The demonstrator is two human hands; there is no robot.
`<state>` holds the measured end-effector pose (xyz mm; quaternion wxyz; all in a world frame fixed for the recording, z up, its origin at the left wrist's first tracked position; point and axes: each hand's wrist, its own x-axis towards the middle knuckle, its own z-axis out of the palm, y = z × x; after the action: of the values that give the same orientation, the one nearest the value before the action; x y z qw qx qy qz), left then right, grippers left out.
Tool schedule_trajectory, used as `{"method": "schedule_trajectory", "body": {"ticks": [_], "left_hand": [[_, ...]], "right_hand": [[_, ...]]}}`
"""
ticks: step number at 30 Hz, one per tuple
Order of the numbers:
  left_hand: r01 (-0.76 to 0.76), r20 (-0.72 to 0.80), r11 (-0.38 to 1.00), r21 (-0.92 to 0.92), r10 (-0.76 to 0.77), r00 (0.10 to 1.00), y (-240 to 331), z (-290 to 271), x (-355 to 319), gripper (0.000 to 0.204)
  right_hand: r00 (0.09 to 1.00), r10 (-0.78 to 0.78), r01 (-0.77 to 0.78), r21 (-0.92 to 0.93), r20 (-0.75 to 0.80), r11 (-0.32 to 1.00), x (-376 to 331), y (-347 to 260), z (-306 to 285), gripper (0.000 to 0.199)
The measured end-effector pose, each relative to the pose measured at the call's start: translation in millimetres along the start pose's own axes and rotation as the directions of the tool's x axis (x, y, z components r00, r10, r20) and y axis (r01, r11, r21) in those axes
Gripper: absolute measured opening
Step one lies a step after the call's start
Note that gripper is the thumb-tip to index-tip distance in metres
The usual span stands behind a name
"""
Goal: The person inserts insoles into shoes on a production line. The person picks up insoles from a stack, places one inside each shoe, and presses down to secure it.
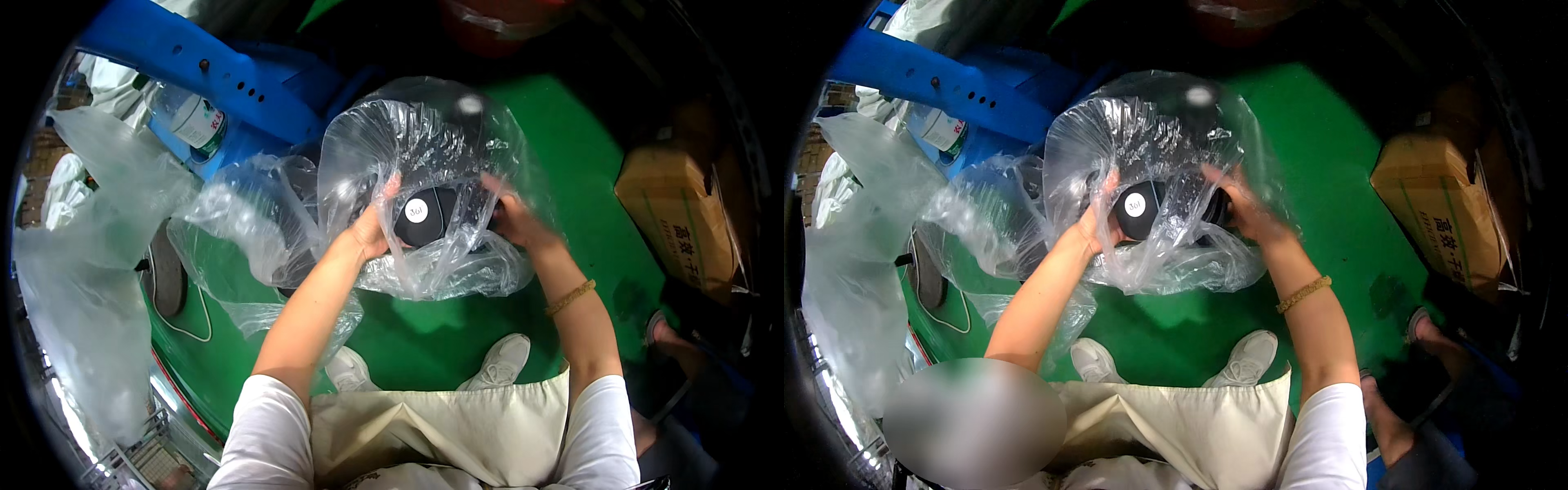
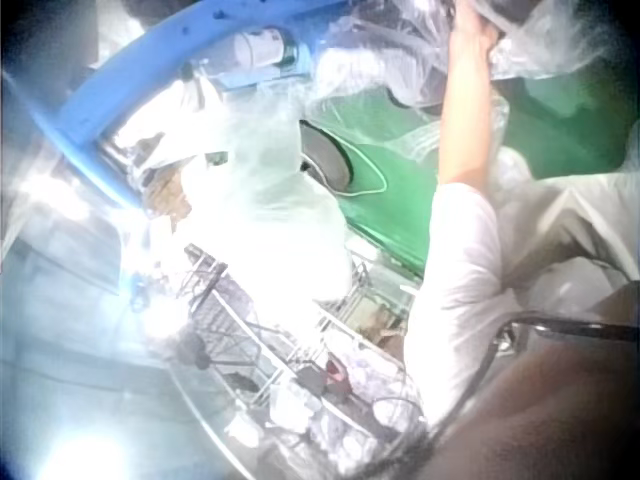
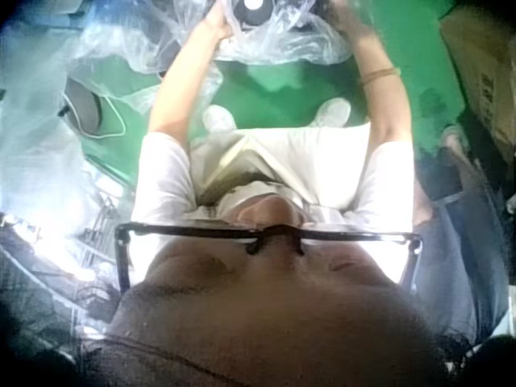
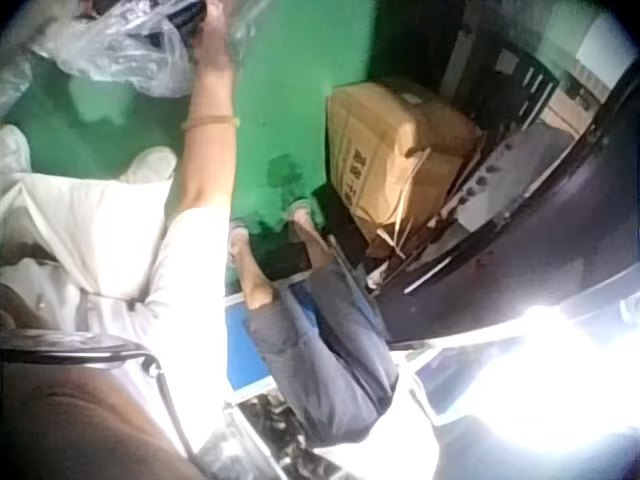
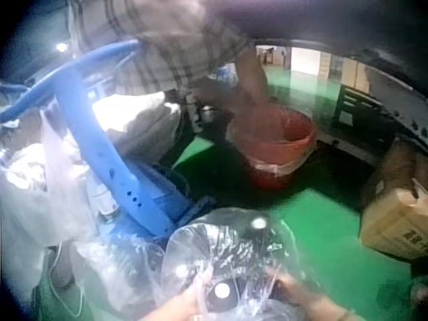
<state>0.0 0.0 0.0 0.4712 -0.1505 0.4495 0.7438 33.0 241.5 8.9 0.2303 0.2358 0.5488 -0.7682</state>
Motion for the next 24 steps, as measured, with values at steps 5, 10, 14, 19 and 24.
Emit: {"method": "schedule_trajectory", "body": {"ticks": [5,10,14,19,24], "left_hand": [[0.140,0.130,0.969,-0.201,-0.116,0.985,3.5,-12.1,-2.4,0.092],[0.057,0.233,0.963,-0.264,0.006,0.972,17.9,-14.6,-11.0,0.082],[-0.010,0.292,0.983,-0.186,0.065,0.954,26.6,-8.4,-59.9,0.080],[0.096,0.058,0.985,-0.146,-0.088,0.994,52.0,53.1,-135.4,0.101],[0.210,0.106,0.970,-0.121,-0.198,0.975,61.1,85.8,-213.0,0.113]], "right_hand": [[0.974,0.182,-0.179,-0.033,0.136,0.983,1.0,-16.4,20.9,0.045],[0.977,0.180,-0.164,-0.132,0.114,0.977,-2.3,-20.8,32.8,0.048],[0.939,0.327,-0.315,-0.120,0.104,0.942,-37.4,-36.2,46.9,0.046],[0.913,0.276,-0.280,-0.030,0.302,0.960,-111.4,-73.0,70.0,0.035],[0.943,0.232,-0.266,0.120,0.239,0.956,-195.0,-107.3,106.4,0.100]]}}
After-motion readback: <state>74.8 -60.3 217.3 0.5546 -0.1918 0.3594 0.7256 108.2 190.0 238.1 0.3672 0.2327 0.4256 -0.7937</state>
